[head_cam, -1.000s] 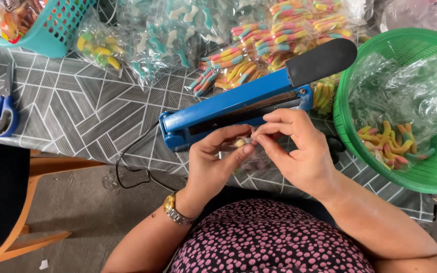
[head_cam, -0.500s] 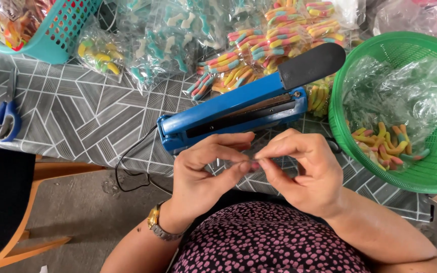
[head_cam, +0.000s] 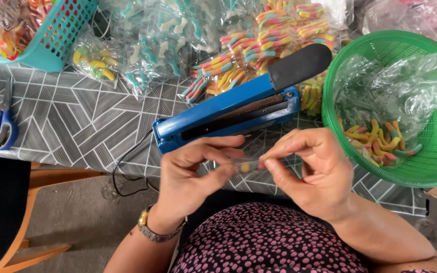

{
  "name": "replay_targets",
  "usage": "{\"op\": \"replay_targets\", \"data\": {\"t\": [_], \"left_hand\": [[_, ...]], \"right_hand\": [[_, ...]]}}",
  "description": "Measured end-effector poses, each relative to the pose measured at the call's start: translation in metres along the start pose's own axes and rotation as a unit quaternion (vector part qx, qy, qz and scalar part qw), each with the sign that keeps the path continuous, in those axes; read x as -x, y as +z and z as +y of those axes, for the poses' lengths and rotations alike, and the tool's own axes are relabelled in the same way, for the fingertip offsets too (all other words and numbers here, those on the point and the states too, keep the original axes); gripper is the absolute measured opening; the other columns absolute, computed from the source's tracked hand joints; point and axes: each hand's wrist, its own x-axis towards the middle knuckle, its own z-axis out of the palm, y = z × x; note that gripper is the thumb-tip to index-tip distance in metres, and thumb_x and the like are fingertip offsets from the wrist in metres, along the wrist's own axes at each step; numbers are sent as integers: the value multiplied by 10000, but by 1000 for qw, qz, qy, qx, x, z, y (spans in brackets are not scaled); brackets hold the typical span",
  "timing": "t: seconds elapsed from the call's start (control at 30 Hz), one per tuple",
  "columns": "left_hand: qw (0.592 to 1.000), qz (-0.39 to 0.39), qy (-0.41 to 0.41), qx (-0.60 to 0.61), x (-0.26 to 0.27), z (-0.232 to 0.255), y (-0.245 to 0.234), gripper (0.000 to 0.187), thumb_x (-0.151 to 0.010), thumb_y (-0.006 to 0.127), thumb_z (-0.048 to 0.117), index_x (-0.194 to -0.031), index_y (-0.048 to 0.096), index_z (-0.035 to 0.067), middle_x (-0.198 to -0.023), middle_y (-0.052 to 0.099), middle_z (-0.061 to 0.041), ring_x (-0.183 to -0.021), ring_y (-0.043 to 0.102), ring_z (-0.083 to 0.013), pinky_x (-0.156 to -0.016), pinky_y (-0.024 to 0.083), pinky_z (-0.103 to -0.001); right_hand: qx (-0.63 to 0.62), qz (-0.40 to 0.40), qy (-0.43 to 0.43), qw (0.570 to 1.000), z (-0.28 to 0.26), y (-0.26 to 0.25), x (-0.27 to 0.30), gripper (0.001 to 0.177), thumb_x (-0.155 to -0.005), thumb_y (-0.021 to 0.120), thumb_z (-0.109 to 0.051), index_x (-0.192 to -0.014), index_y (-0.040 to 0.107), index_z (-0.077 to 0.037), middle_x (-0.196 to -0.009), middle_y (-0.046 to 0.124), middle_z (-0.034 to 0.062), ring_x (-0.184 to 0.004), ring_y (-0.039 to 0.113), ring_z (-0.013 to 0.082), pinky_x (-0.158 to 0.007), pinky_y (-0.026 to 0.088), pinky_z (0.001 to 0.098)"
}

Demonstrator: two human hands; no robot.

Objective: The person is manually portioning gummy worms into small plastic bags and sealing them using a manual heat sealer.

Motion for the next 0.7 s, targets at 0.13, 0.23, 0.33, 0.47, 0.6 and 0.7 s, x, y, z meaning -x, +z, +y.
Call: {"op": "replay_targets", "data": {"t": [0.13, 0.23, 0.33, 0.47, 0.6, 0.7], "left_hand": [[993, 86, 54, -66, 3, 9, -12, 129, -958, 674, 151, -939, 720, 33, -1156, 751, -199, -1008, 782, -251, -892, 673, -329], [991, 45, 63, -108, 3, -5, -3, 356, -969, 659, 328, -1152, 663, 23, -1234, 723, -188, -1176, 733, -271, -1045, 623, -362], [989, -64, 45, -129, 7, -29, 10, 603, -916, 710, 427, -1367, 571, 51, -1342, 686, -122, -1274, 682, -260, -1140, 550, -394], [986, -139, -78, 39, 22, -52, 17, 233, -969, 682, 54, -1186, 651, -24, -1140, 715, -154, -1077, 769, -320, -942, 679, -376], [971, -146, -40, -185, 22, -58, 6, 231, -938, 736, 137, -1163, 705, 99, -992, 809, -21, -851, 774, -122, -709, 608, -250], [955, -161, -72, -239, 22, -59, 8, 363, -880, 787, 119, -1222, 666, 112, -994, 801, -24, -784, 764, -153, -696, 604, -278]], "right_hand": [[27, 89, -41, 995, -12, -4, -7, 195, -865, 687, 106, -995, 560, 37, -864, 725, 196, -765, 757, 224, -679, 610, 246], [20, 50, -18, 998, -18, -1, -4, 178, -879, 689, 75, -1013, 598, 4, -873, 747, 166, -764, 774, 200, -691, 633, 254], [6, 53, -29, 998, -21, 8, -3, 269, -916, 657, 75, -1104, 488, -20, -890, 732, 194, -780, 772, 221, -730, 648, 286], [-10, 102, 13, 995, -11, 1, 1, 311, -943, 633, 46, -1156, 415, -15, -910, 704, 264, -825, 783, 291, -719, 687, 327], [-78, 29, 87, 993, 18, -19, 7, 530, -910, 734, -103, -1354, 447, -59, -1092, 690, 160, -840, 760, 204, -743, 658, 255], [-53, -94, 248, 963, 31, -22, 11, 611, -769, 858, -291, -1322, 663, -119, -1136, 806, 43, -1021, 789, 180, -834, 646, 341]]}}
